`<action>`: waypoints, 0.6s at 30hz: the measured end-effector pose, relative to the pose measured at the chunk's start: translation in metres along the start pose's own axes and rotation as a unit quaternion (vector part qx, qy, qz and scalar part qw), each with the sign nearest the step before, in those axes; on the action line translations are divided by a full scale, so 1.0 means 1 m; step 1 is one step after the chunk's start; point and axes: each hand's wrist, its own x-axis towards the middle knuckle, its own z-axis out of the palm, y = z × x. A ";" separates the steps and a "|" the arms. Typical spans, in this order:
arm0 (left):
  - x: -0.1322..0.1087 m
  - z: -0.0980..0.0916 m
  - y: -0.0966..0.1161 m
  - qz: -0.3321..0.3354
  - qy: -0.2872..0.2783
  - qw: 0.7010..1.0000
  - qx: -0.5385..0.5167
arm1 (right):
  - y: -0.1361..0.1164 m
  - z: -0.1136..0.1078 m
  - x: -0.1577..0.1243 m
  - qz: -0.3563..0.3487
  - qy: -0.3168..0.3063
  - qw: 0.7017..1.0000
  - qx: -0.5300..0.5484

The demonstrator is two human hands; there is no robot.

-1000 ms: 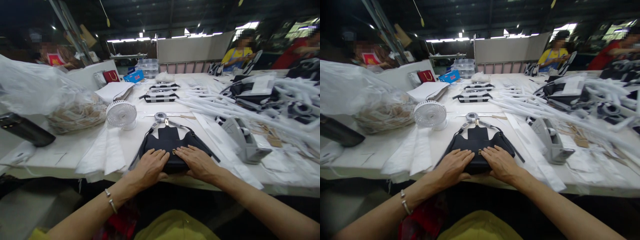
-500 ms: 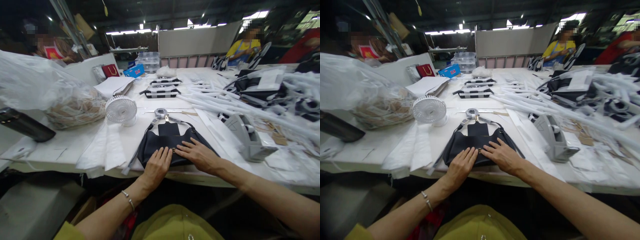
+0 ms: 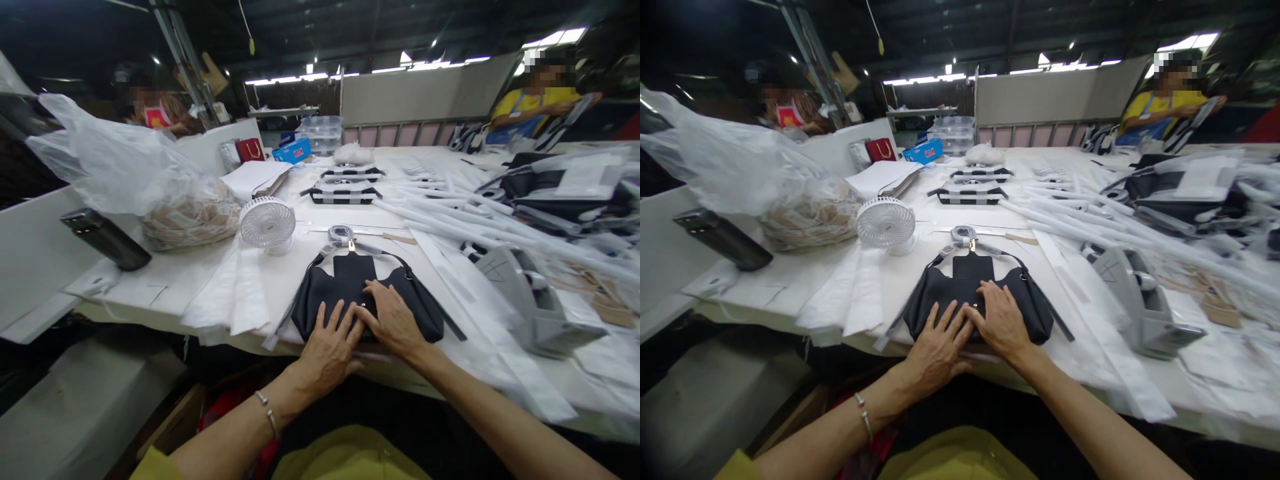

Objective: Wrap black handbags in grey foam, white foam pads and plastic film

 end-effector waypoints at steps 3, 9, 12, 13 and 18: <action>-0.007 -0.004 -0.019 -0.037 -0.003 0.999 0.014 | -0.004 0.005 0.000 -0.056 -0.031 0.997 -0.032; -0.023 -0.009 -0.053 -0.101 -0.010 0.995 0.006 | -0.001 0.003 -0.005 -0.053 -0.029 0.998 -0.021; -0.009 -0.034 -0.050 -0.093 -0.022 0.995 -0.014 | 0.001 0.007 -0.007 -0.045 -0.014 0.999 0.011; 0.000 -0.044 -0.047 -0.090 -0.029 0.995 -0.024 | 0.003 0.009 -0.007 -0.041 -0.008 0.999 0.018; 0.069 -0.072 -0.026 -0.060 -0.040 0.996 -0.056 | 0.009 0.014 -0.008 -0.041 0.015 0.999 0.032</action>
